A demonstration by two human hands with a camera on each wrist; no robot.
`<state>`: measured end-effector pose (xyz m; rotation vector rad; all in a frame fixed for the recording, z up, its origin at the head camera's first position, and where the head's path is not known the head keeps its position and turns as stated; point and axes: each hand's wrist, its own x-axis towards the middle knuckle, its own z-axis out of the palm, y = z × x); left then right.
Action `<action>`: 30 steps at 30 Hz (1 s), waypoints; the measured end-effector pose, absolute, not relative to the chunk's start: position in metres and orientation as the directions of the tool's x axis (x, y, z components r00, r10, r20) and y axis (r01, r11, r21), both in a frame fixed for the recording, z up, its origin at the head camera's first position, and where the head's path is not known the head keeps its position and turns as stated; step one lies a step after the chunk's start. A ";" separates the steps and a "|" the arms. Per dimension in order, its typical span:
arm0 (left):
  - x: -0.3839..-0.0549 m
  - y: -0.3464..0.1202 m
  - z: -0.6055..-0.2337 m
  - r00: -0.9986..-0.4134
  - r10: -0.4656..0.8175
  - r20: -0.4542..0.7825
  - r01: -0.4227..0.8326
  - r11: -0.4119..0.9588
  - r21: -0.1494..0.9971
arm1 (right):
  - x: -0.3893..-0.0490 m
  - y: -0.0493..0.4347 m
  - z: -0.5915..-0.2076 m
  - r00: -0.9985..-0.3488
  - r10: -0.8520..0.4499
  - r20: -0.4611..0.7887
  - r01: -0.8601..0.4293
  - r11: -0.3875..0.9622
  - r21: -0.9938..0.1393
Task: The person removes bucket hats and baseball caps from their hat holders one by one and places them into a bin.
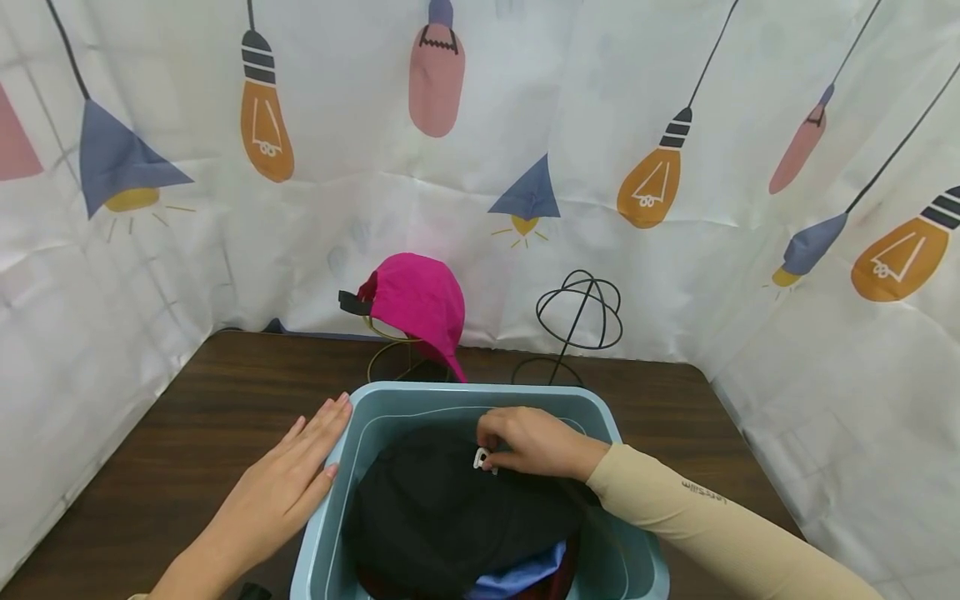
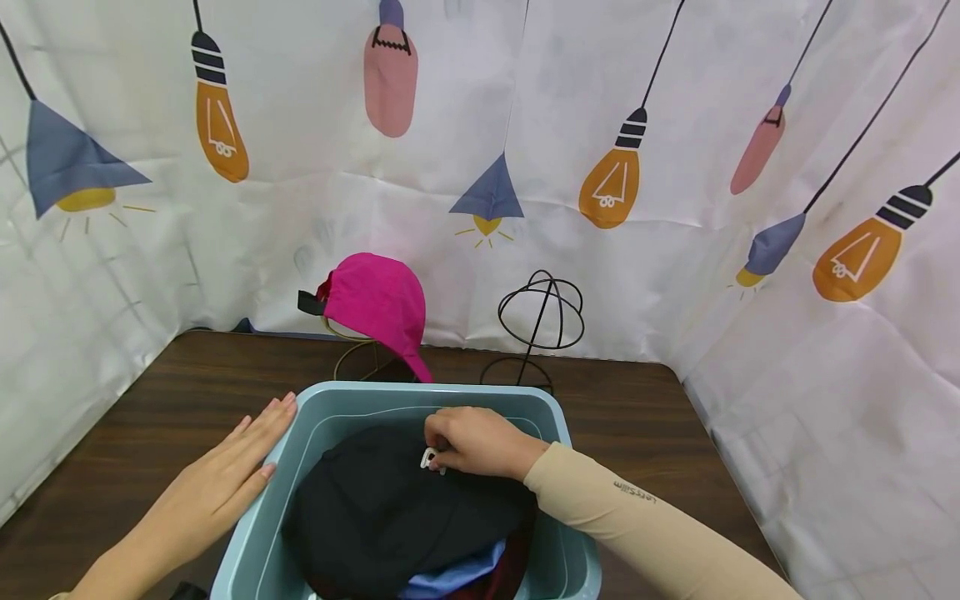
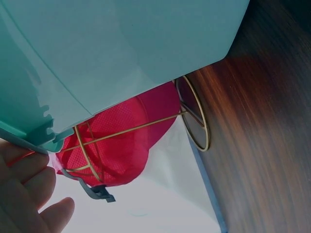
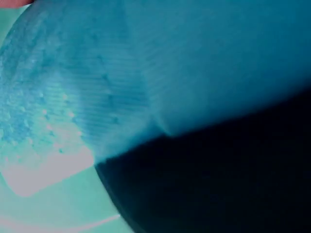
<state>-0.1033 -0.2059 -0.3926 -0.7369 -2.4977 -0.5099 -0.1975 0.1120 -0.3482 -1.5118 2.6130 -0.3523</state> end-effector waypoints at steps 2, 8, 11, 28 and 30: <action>-0.103 -0.206 -0.393 -0.735 0.403 0.545 0.584 0.784 0.208 | -0.197 0.113 -0.348 -0.508 -0.861 0.029 -0.835 0.484 -0.261; -0.104 -0.205 -0.392 -0.730 0.407 0.549 0.590 0.781 0.205 | -0.194 0.116 -0.344 -0.494 -0.869 0.027 -0.826 0.460 -0.327; -0.104 -0.205 -0.392 -0.731 0.406 0.549 0.588 0.782 0.206 | -0.192 0.117 -0.341 -0.472 -0.881 0.032 -0.829 0.432 -0.355; -0.103 -0.205 -0.392 -0.734 0.403 0.547 0.587 0.782 0.210 | -0.185 0.107 -0.329 -0.394 -0.919 -0.001 -0.842 0.362 -0.400; -0.103 -0.205 -0.392 -0.735 0.404 0.545 0.586 0.783 0.210 | -0.184 0.105 -0.330 -0.391 -0.920 -0.014 -0.840 0.363 -0.403</action>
